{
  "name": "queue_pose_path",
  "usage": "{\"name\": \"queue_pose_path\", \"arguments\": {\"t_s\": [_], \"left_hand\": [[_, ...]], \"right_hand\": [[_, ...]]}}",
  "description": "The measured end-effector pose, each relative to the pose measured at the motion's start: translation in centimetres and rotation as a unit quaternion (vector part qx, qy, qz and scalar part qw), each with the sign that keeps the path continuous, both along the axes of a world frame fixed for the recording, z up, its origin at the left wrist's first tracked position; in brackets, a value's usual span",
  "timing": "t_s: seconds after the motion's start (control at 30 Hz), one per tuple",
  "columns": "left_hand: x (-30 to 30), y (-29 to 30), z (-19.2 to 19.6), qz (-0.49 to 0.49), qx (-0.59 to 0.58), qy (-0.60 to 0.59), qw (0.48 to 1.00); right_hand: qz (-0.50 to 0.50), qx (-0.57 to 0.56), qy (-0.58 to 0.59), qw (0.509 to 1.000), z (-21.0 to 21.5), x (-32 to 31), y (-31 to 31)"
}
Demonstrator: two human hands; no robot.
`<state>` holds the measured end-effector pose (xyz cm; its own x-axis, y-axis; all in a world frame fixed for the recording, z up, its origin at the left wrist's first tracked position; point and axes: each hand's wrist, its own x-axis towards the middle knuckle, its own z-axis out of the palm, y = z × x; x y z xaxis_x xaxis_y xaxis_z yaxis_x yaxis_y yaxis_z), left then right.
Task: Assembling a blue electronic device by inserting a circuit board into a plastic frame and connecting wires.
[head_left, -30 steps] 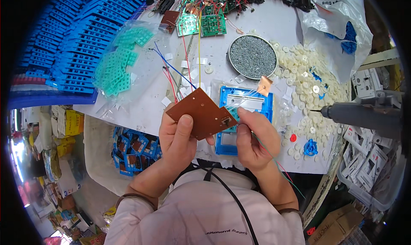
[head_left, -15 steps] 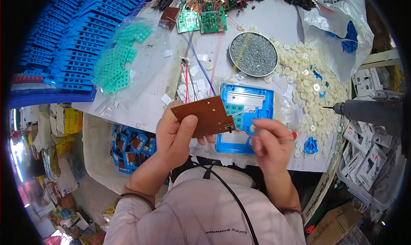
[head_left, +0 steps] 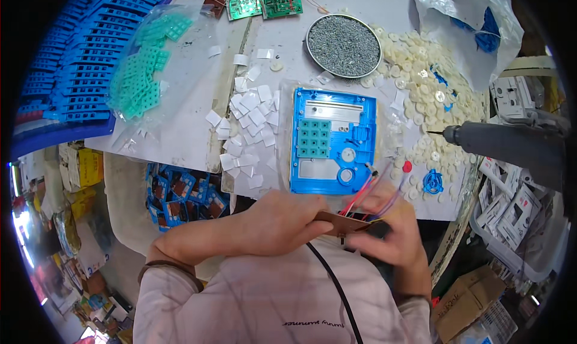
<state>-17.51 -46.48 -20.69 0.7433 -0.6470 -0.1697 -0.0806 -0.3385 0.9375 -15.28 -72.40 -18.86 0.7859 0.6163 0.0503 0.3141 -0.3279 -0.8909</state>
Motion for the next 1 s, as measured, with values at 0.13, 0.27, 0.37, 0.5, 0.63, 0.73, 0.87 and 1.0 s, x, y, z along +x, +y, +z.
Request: {"name": "queue_pose_path", "arguments": {"t_s": [0.13, 0.27, 0.37, 0.5, 0.63, 0.73, 0.87, 1.0], "left_hand": [[-1.5, 0.7, -0.9, 0.123, -0.167, 0.304, 0.930], [-2.0, 1.6, -2.0, 0.180, -0.256, 0.369, 0.875], [-2.8, 1.3, -2.4, 0.179, -0.248, 0.310, 0.900], [-2.7, 2.1, -1.2, 0.123, -0.119, 0.171, 0.970], [-0.7, 3.3, 1.7, 0.062, 0.156, 0.000, 0.986], [0.9, 3.6, 1.3, 0.146, 0.164, -0.120, 0.968], [2.8, 3.5, -0.6, 0.165, 0.154, -0.241, 0.944], [3.4, 3.0, -1.0, 0.115, 0.176, -0.259, 0.943]], "right_hand": [[-0.089, 0.033, 0.150, 0.984, -1.2, 3.5, 2.3], [-0.080, -0.029, 0.167, 0.982, -3.7, 7.8, 3.6], [-0.030, -0.029, 0.123, 0.992, -4.8, 9.4, 4.9], [-0.020, -0.101, 0.097, 0.990, -4.8, 10.7, 5.2], [-0.011, -0.135, 0.036, 0.990, -4.2, 10.8, 5.6], [-0.001, -0.152, 0.022, 0.988, -3.7, 10.8, 5.7], [-0.006, -0.169, 0.006, 0.986, -3.8, 10.8, 5.7], [-0.002, -0.201, -0.037, 0.979, -3.8, 10.6, 5.9]]}}
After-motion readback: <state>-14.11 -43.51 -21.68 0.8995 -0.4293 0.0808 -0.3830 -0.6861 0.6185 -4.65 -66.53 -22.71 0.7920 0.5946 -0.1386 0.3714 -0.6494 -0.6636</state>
